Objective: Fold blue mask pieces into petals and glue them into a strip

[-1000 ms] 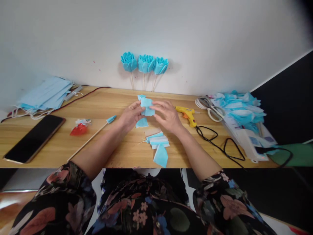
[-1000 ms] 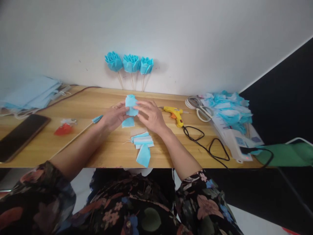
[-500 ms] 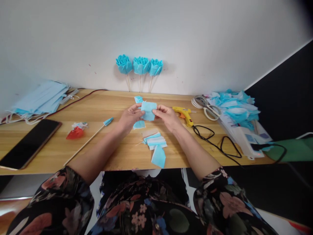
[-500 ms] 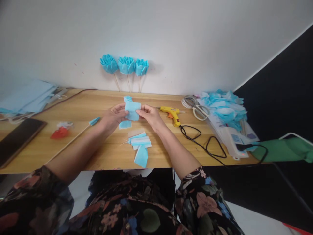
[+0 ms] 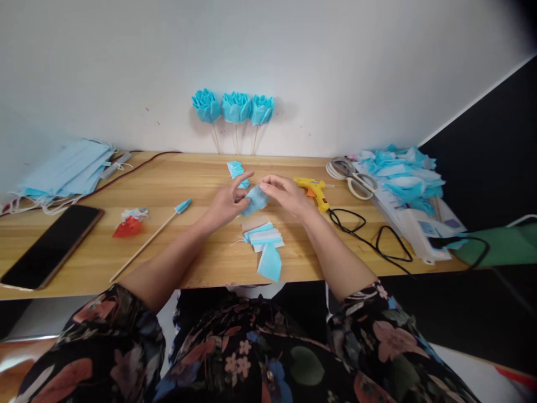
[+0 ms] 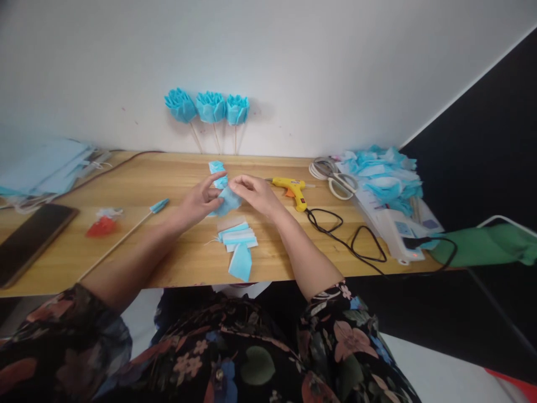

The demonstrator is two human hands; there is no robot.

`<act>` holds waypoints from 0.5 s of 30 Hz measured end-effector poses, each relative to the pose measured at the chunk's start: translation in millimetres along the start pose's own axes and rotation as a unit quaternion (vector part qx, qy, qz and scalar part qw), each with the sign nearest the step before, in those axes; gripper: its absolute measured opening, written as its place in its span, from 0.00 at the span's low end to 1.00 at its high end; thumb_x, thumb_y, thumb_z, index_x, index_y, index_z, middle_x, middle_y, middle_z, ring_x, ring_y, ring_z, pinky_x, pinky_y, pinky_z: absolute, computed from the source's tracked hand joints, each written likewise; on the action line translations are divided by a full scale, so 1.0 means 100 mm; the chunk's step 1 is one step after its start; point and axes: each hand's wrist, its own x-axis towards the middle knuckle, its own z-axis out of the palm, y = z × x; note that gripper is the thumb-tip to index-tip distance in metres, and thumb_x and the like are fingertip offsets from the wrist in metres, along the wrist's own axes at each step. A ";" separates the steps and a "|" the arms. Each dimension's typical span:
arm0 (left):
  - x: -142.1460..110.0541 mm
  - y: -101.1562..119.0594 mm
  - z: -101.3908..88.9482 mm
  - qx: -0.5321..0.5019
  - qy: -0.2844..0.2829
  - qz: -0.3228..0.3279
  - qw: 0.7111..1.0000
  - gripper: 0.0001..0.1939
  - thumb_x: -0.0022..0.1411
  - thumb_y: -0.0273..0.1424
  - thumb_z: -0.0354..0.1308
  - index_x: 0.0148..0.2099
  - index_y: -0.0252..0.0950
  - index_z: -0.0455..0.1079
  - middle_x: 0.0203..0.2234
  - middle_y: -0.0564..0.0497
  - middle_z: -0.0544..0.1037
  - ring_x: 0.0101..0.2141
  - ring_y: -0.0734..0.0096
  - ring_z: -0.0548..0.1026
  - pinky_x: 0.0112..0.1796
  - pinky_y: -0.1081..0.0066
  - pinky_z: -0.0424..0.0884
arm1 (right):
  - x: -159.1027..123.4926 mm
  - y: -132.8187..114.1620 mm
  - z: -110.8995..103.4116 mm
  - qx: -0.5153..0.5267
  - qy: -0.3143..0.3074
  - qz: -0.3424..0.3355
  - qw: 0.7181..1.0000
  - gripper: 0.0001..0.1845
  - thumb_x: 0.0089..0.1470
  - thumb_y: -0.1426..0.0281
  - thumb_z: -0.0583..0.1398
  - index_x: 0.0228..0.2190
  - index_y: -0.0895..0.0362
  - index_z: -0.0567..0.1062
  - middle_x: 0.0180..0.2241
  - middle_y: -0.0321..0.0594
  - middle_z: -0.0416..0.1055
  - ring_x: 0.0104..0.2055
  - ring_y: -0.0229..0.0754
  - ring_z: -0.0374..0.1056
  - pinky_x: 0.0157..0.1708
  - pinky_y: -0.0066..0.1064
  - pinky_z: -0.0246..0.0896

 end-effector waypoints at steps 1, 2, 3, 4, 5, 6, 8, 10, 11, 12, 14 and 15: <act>-0.01 0.01 0.02 0.011 -0.004 0.000 1.000 0.42 0.53 0.26 0.62 0.70 0.35 0.59 0.23 0.58 0.75 0.22 0.77 0.65 0.25 0.76 0.58 | -0.01 -0.02 0.01 -0.020 -0.008 -0.001 1.000 0.18 0.57 0.54 0.60 0.36 0.56 0.78 0.35 0.37 0.78 0.38 0.40 0.71 0.39 0.31 0.64; -0.02 0.01 0.03 0.021 -0.006 0.001 1.000 0.42 0.53 0.26 0.61 0.71 0.35 0.59 0.26 0.56 0.77 0.23 0.77 0.65 0.26 0.76 0.59 | -0.02 -0.05 0.02 -0.043 -0.013 -0.004 0.999 0.17 0.56 0.56 0.61 0.36 0.56 0.78 0.34 0.37 0.77 0.36 0.40 0.70 0.38 0.30 0.63; -0.02 0.02 0.04 0.030 -0.004 0.003 1.000 0.42 0.53 0.26 0.61 0.71 0.35 0.59 0.28 0.54 0.79 0.24 0.77 0.66 0.27 0.76 0.60 | -0.03 -0.07 0.03 -0.068 -0.013 -0.010 0.998 0.14 0.55 0.58 0.61 0.35 0.56 0.77 0.33 0.36 0.77 0.35 0.40 0.69 0.37 0.30 0.61; -0.03 0.02 0.04 0.038 -0.002 0.003 0.999 0.42 0.53 0.26 0.62 0.71 0.36 0.59 0.31 0.53 0.80 0.25 0.77 0.67 0.28 0.76 0.60 | -0.03 -0.09 0.04 -0.092 -0.012 -0.016 0.996 0.12 0.53 0.60 0.61 0.33 0.56 0.77 0.31 0.36 0.76 0.34 0.39 0.68 0.37 0.30 0.60; -0.03 0.03 0.04 0.041 0.000 0.002 0.999 0.42 0.53 0.26 0.63 0.71 0.37 0.59 0.32 0.52 0.81 0.25 0.77 0.67 0.28 0.75 0.61 | -0.03 -0.11 0.05 -0.111 -0.007 -0.023 0.994 0.10 0.52 0.62 0.61 0.31 0.56 0.76 0.30 0.36 0.75 0.33 0.39 0.67 0.37 0.31 0.60; -0.02 0.03 0.04 0.037 0.000 -0.001 0.999 0.42 0.53 0.26 0.63 0.70 0.37 0.60 0.32 0.53 0.81 0.26 0.76 0.68 0.29 0.75 0.62 | -0.03 -0.12 0.05 -0.117 0.000 -0.028 0.993 0.09 0.51 0.64 0.60 0.29 0.56 0.75 0.29 0.36 0.74 0.33 0.39 0.66 0.37 0.31 0.59; -0.01 0.01 0.02 0.004 0.003 -0.008 1.000 0.41 0.55 0.29 0.65 0.70 0.38 0.60 0.27 0.55 0.78 0.25 0.75 0.69 0.30 0.74 0.64 | -0.02 -0.11 0.05 -0.084 0.019 -0.026 0.996 0.09 0.50 0.63 0.60 0.28 0.56 0.73 0.28 0.35 0.72 0.31 0.38 0.64 0.35 0.30 0.58; 0.01 -0.01 -0.01 -0.062 0.019 -0.012 0.998 0.38 0.58 0.35 0.67 0.68 0.38 0.62 0.25 0.55 0.76 0.27 0.73 0.71 0.33 0.72 0.67 | 0.01 -0.09 0.04 -0.013 0.044 -0.007 0.999 0.12 0.49 0.59 0.60 0.28 0.55 0.71 0.27 0.34 0.69 0.30 0.37 0.62 0.32 0.29 0.57; 0.03 -0.02 -0.02 -0.101 0.030 -0.013 0.994 0.37 0.58 0.38 0.67 0.67 0.38 0.63 0.26 0.55 0.76 0.28 0.72 0.72 0.35 0.70 0.69 | 0.02 -0.07 0.03 0.022 0.058 0.003 0.998 0.13 0.48 0.57 0.60 0.28 0.55 0.71 0.26 0.33 0.67 0.29 0.36 0.60 0.31 0.29 0.56; 0.04 -0.04 -0.02 -0.138 0.039 -0.013 0.990 0.36 0.59 0.42 0.67 0.66 0.38 0.64 0.28 0.53 0.77 0.30 0.70 0.74 0.36 0.69 0.70 | 0.03 -0.06 0.03 0.052 0.071 0.012 0.996 0.14 0.48 0.57 0.60 0.27 0.54 0.70 0.25 0.32 0.66 0.28 0.36 0.59 0.31 0.29 0.55; 0.06 -0.06 -0.02 -0.190 0.041 -0.011 0.981 0.36 0.59 0.47 0.66 0.65 0.38 0.65 0.33 0.50 0.78 0.35 0.67 0.76 0.40 0.66 0.72 | 0.05 -0.03 0.04 0.084 0.090 0.023 0.992 0.13 0.46 0.57 0.60 0.27 0.54 0.69 0.25 0.31 0.64 0.29 0.36 0.59 0.32 0.29 0.56; 0.06 -0.08 -0.01 -0.201 0.037 -0.009 0.979 0.37 0.58 0.48 0.67 0.65 0.38 0.65 0.35 0.49 0.79 0.37 0.66 0.77 0.42 0.65 0.72 | 0.06 -0.02 0.04 0.091 0.096 0.025 0.991 0.13 0.46 0.58 0.60 0.26 0.54 0.68 0.25 0.31 0.64 0.29 0.36 0.59 0.32 0.29 0.56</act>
